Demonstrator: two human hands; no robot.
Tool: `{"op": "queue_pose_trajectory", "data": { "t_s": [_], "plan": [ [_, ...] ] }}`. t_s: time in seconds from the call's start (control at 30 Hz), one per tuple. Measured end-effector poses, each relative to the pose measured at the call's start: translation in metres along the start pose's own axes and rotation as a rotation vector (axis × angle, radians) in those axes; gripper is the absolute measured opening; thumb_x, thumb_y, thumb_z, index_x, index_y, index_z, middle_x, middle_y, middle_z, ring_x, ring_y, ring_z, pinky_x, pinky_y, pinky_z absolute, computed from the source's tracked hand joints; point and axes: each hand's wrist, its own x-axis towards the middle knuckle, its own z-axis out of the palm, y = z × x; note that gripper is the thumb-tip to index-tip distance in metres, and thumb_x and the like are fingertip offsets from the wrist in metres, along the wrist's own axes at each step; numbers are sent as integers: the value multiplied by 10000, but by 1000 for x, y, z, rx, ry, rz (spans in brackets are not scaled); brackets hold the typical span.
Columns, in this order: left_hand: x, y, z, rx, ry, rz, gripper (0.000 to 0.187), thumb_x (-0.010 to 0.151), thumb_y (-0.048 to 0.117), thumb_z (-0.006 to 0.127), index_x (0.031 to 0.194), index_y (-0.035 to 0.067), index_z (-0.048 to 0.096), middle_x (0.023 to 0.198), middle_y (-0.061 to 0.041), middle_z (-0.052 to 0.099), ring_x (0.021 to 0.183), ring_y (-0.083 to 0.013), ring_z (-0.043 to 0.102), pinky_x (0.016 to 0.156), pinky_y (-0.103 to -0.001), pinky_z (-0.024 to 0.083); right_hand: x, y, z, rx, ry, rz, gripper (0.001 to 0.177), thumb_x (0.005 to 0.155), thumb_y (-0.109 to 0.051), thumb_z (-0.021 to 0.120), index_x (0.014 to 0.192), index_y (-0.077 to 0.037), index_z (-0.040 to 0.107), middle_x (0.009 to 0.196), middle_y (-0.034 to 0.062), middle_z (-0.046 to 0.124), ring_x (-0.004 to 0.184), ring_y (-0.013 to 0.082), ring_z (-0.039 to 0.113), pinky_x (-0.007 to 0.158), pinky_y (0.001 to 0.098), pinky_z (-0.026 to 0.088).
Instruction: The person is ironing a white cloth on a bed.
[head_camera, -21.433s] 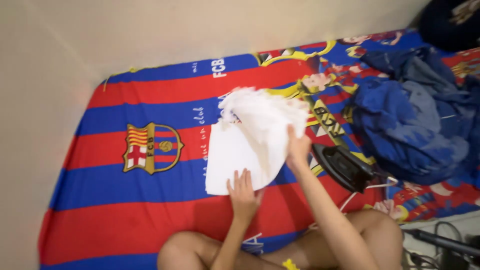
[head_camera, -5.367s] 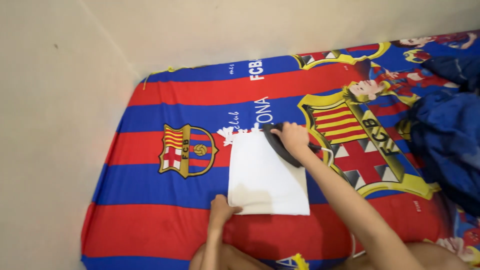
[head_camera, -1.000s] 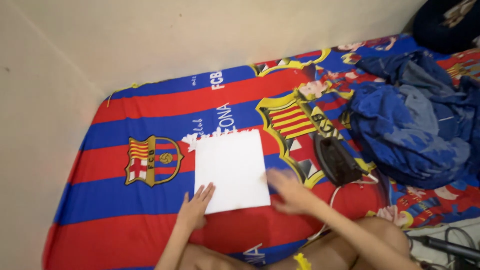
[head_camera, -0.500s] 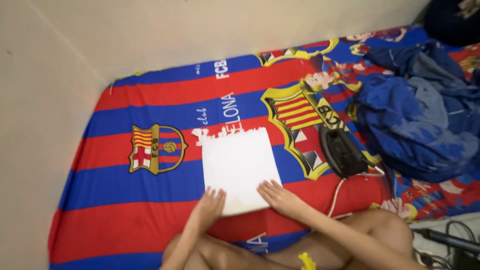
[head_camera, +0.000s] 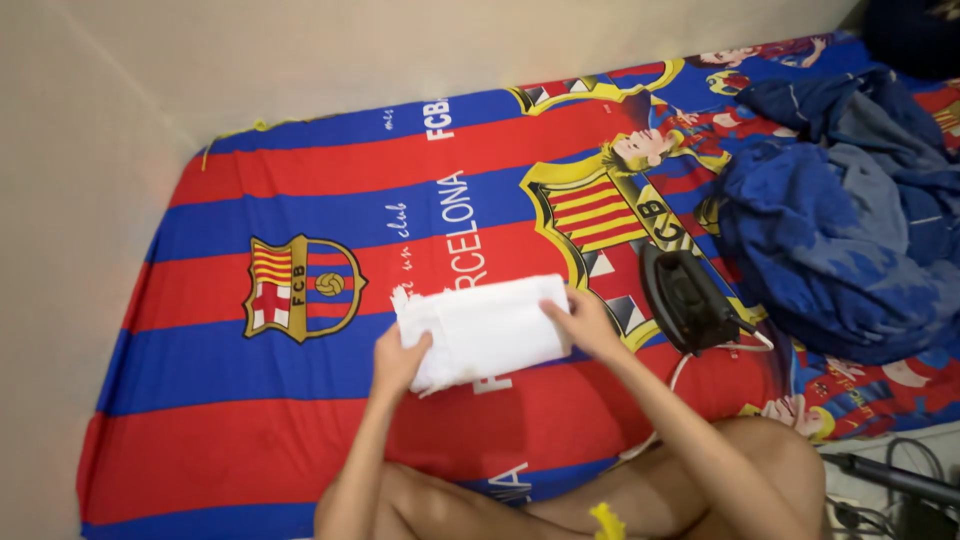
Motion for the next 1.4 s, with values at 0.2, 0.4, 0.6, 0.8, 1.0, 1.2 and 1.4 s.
{"op": "queue_pose_trajectory", "data": {
  "t_s": [0.2, 0.4, 0.6, 0.8, 1.0, 1.2, 1.4],
  "plan": [
    [46, -34, 38, 315, 219, -88, 478, 851, 318, 745, 1182, -23, 693, 1039, -262, 742, 974, -397, 718, 853, -468, 560, 44, 12, 45, -285, 88, 151, 494, 987, -452, 641, 1235, -26, 658, 1010, 188, 745, 909, 338, 724, 810, 424, 561],
    [-7, 43, 73, 536, 484, 369, 616, 912, 244, 558, 1484, 17, 520, 1534, -122, 531, 1387, -256, 524, 1080, -517, 388, 17, -43, 73, -583, 425, -44, 591, 997, -401, 554, 1428, -1, 489, 1401, 250, 570, 1283, 380, 546, 1003, 550, 432],
    [10, -9, 111, 894, 383, 502, 536, 967, 314, 549, 1466, 117, 542, 1577, -120, 459, 1462, -310, 395, 1183, -597, 233, 19, -3, 125, -730, 262, -335, 527, 1037, -373, 469, 1528, -181, 471, 1562, 109, 478, 1466, 291, 401, 1183, 621, 206],
    [15, -22, 106, 888, 300, 459, 605, 1002, 356, 491, 1566, 144, 439, 1640, -115, 381, 1502, -309, 344, 1205, -607, 189, 18, -3, 34, -562, 295, -151, 788, 871, -439, 561, 1589, -183, 361, 1622, 145, 378, 1389, 336, 446, 1138, 614, 278],
    [17, -22, 80, 1099, 27, 347, 649, 1007, 490, 412, 1574, 183, 343, 1654, -46, 309, 1521, -260, 259, 1177, -726, 79, 14, 105, -143, -942, 559, 489, 836, 925, -570, 705, 1474, 41, 550, 1328, 283, 670, 1206, 478, 659, 1075, 610, 440],
    [12, -30, 81, 1014, 123, 384, 643, 1012, 473, 418, 1588, 198, 343, 1653, -40, 320, 1531, -262, 261, 1158, -726, 106, 27, 47, -157, -862, 114, 419, 780, 851, -697, 665, 988, 67, 739, 981, 295, 735, 952, 436, 726, 796, 500, 585],
    [12, -27, 83, 1045, 40, 310, 648, 998, 482, 409, 1583, 217, 323, 1651, -35, 292, 1531, -258, 230, 1151, -730, 101, -1, -49, -80, -631, 244, 193, 718, 985, -634, 519, 920, 52, 721, 772, 289, 723, 800, 439, 734, 741, 512, 577]
  ]
}}
